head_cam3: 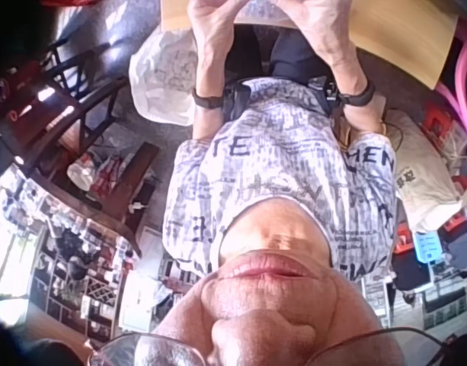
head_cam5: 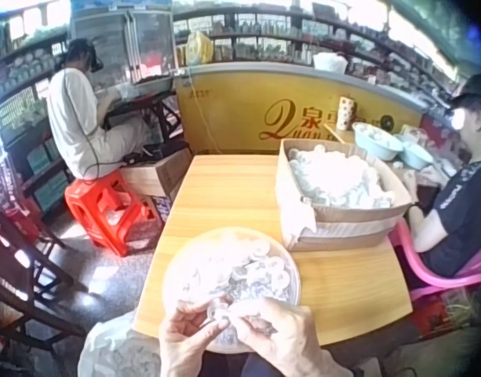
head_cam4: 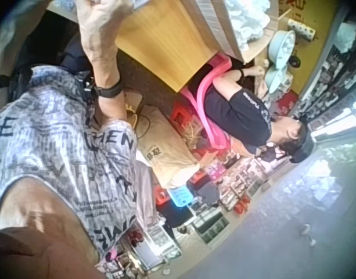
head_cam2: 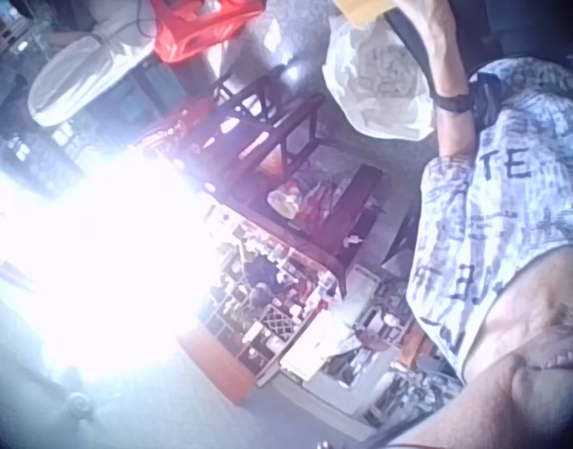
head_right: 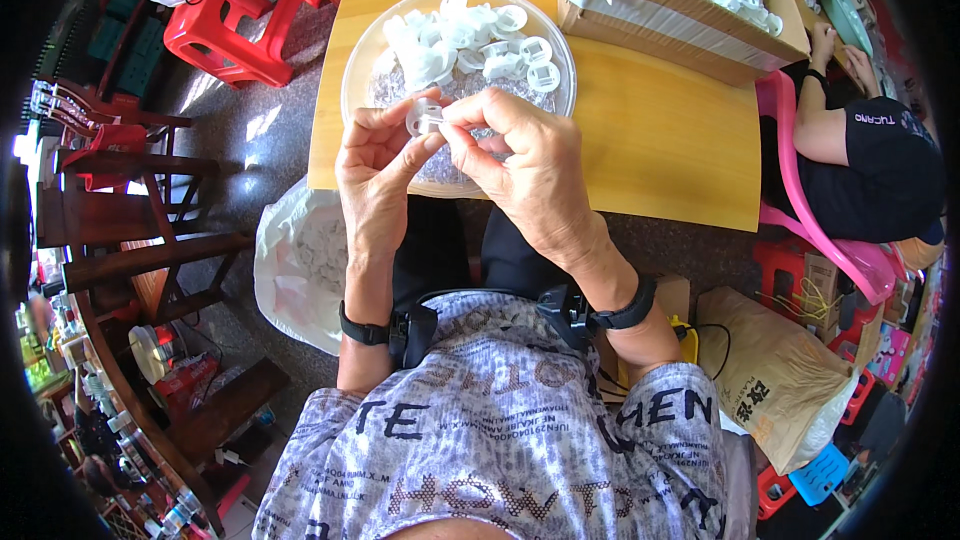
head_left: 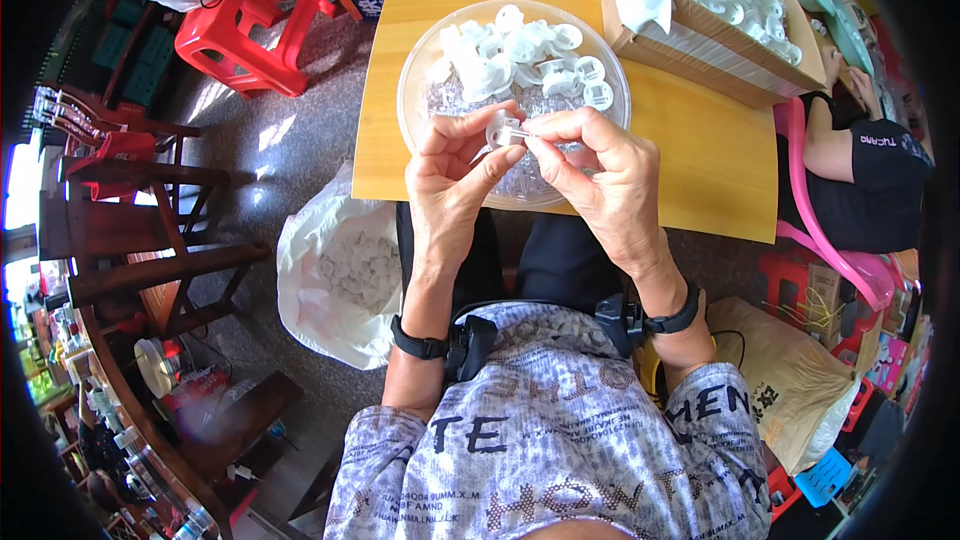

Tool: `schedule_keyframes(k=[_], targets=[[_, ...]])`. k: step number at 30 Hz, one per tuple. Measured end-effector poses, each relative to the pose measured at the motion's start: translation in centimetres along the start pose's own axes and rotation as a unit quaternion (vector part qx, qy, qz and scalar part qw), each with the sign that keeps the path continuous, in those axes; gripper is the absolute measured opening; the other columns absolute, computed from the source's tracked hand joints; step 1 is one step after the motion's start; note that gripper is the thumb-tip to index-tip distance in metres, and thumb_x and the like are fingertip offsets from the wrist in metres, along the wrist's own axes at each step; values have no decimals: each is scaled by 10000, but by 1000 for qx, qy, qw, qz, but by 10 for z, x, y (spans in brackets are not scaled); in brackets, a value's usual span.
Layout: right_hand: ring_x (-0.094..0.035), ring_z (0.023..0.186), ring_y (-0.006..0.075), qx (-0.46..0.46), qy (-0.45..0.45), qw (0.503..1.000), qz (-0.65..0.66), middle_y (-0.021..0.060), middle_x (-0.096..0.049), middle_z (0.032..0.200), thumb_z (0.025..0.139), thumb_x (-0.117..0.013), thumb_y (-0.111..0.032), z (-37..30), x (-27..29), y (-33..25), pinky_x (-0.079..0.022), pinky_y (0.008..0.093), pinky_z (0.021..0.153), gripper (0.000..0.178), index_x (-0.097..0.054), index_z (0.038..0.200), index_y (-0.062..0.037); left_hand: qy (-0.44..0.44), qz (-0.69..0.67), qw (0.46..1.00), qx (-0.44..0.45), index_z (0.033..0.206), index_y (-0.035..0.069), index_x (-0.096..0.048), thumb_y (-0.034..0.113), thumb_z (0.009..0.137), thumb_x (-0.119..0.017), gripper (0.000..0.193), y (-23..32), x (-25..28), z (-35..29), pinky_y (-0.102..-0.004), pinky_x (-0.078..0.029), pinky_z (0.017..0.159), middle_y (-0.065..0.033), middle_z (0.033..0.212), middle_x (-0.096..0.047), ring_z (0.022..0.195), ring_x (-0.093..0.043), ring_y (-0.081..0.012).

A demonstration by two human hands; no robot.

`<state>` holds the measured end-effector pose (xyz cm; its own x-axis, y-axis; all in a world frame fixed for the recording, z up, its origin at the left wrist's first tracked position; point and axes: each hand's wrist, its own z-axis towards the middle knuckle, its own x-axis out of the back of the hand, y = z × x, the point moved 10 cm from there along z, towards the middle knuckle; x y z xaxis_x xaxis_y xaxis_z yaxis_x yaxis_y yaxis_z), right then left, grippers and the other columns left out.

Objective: Assembling small white plastic components by hand at a workstation.

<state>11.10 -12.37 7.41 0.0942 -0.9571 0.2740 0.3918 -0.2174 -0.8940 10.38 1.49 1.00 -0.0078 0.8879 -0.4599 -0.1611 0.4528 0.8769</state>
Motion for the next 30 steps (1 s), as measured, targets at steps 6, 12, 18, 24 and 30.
schedule_keyframes(k=[6, 12, 18, 24, 30], targets=[[-674, 808, 129, 10, 5, 1000, -3, 50, -689, 886, 824, -670, 11, 0, -1, 1, -575, 279, 681, 95, -630, 905, -20, 0, -20, 1000, 22, 1059, -13, -530, -72, 808, -682, 299, -4, 1, 1, -326, -496, 950, -193, 1206, -593, 1124, -578, -221], [-675, 774, 134, -23, -4, 1000, 0, 61, -684, 867, 823, -677, 5, 2, -2, 6, -574, 275, 676, 106, -626, 915, -10, -1, 13, 1000, -22, 1036, -2, -536, -88, 790, -690, 303, 2, 0, 1, -335, -505, 938, -201, 1194, -596, 1118, -582, -225], [-662, 742, 129, 46, 0, 999, -27, 58, -678, 842, 817, -677, 19, 1, -3, -2, -554, 252, 660, 106, -626, 906, -9, 0, 27, 999, -39, 1026, 4, -559, -98, 771, -700, 309, 4, -1, -1, -345, -513, 926, -198, 1176, -599, 1109, -584, -225], [-650, 730, 116, -14, -6, 1000, -3, 58, -679, 801, 813, -687, 11, 5, 2, 10, -522, 246, 644, 78, -637, 871, -3, -23, 15, 1000, -15, 1087, -7, -564, -64, 804, -682, 312, 3, -2, -3, -365, -517, 931, -196, 1188, -593, 1109, -583, -233], [-637, 748, 88, -80, -17, 994, 78, 36, -687, 820, 830, -688, -16, 0, 1, 27, -521, 233, 651, 74, -654, 895, -12, -25, 10, 999, 31, 1153, -22, -559, -48, 820, -664, 350, -1, 0, -4, -373, -518, 932, -192, 1192, -594, 1104, -588, -233]])
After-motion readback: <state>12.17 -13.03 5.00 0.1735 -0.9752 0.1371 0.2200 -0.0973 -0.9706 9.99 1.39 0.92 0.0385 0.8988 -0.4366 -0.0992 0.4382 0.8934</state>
